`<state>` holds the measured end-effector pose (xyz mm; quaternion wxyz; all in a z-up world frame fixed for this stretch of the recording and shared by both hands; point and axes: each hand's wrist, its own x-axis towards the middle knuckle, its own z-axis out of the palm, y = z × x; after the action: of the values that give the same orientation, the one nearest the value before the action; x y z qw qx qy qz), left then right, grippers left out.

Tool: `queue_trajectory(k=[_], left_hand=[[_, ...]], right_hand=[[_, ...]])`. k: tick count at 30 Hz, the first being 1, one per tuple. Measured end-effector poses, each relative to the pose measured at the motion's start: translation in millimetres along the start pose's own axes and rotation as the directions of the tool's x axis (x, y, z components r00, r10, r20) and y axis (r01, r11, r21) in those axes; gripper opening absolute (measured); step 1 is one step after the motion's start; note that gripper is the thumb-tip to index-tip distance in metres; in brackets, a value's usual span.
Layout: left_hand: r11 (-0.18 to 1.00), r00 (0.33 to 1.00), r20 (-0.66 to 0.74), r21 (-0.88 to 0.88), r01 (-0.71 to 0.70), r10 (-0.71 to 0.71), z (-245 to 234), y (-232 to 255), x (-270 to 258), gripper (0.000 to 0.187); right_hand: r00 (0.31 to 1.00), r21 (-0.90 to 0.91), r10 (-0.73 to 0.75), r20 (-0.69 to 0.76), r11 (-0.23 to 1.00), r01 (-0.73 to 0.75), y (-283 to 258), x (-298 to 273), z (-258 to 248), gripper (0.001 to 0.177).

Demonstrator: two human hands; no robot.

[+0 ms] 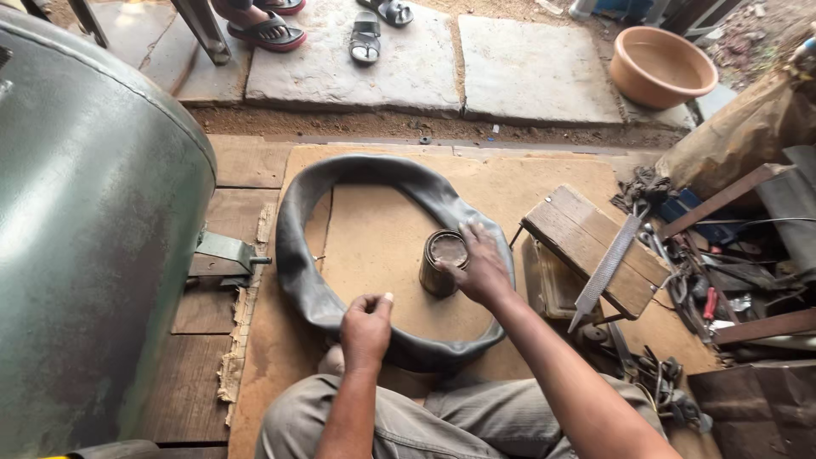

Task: The person sits on the floor and manipulates a tire inner tube. They apply a dark liquid from a can onto the tube using a brush, then use a knife to scrape or spread the substance on the surface.

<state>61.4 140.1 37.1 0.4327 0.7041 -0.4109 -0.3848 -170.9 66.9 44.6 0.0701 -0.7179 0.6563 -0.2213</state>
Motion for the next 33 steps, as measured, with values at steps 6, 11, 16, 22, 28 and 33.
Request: queue_trajectory(k=[6,11,16,22,28,33], left_hand=[[0.949,0.996,0.0,-0.302,0.09,-0.094,4.8,-22.0,8.3,0.021],[0.941,0.996,0.064,-0.331,0.073,-0.055,11.8,-30.5,-8.6,0.019],[0.846,0.949,0.281,-0.464,0.263,-0.141,-6.7,-25.1,-47.4,0.016],[0.784,0.842,0.515,-0.451,0.426,-0.162,1.2,-29.9,-93.2,0.019],[0.844,0.771,0.601,-0.286,0.454,-0.211,16.9,-69.7,-115.2,0.05],[0.744,0.669,0.63,-0.208,0.635,-0.394,23.8,-75.4,-107.8,0.095]], right_hand=[[0.876,0.085,0.085,0.475,0.986,-0.142,3.8,-97.2,-34.7,0.052],[0.85,0.031,-0.151,0.505,0.987,0.157,14.1,-137.0,-6.3,0.047],[0.811,0.056,-0.014,0.585,0.998,-0.023,20.4,-126.8,-13.4,0.051],[0.855,-0.074,-0.024,0.519,0.995,0.073,50.8,-141.1,26.7,0.041],[0.813,0.39,0.191,0.55,0.802,-0.453,61.0,-115.8,6.9,0.045],[0.79,0.457,0.234,0.567,0.708,-0.538,38.5,-110.6,-41.3,0.051]])
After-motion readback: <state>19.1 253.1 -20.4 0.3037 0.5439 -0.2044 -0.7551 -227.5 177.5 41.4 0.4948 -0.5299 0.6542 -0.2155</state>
